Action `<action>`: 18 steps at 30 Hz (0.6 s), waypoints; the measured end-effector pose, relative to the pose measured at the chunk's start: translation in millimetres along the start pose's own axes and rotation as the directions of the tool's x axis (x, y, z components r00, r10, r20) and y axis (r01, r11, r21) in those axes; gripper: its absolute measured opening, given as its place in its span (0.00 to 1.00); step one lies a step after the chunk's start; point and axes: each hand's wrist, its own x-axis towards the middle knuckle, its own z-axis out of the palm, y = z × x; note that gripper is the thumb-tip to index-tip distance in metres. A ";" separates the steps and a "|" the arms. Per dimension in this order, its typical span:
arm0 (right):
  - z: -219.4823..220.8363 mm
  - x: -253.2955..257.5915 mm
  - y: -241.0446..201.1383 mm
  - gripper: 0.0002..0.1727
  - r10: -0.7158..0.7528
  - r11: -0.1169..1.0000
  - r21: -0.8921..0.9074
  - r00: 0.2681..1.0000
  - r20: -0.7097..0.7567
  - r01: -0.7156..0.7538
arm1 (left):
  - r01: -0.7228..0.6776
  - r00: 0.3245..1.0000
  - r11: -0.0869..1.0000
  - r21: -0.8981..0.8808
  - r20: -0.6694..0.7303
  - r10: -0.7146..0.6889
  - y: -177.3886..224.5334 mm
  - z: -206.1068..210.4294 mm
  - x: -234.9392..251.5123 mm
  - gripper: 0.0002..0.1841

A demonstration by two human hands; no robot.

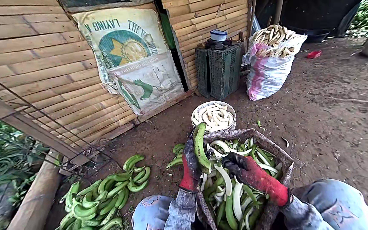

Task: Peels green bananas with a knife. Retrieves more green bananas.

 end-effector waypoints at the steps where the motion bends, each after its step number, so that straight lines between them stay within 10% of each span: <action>1: -3.0 2.9 -2.5 0.17 -0.087 0.985 -0.149 0.995 0.038 0.092 | 0.026 1.000 0.998 -0.059 0.006 -0.026 -3.2 1.3 -1.1 0.25; 7: -22.3 39.8 13.0 0.26 -0.126 0.746 -0.666 0.982 -0.138 0.003 | 0.009 0.999 0.974 0.227 0.041 -0.019 -34.3 2.7 -31.2 0.23; 18: -9.2 63.7 33.1 0.30 0.135 0.740 -0.596 0.937 -0.322 -0.312 | 0.212 0.977 0.938 0.276 -0.081 -0.197 -50.2 7.8 -23.1 0.20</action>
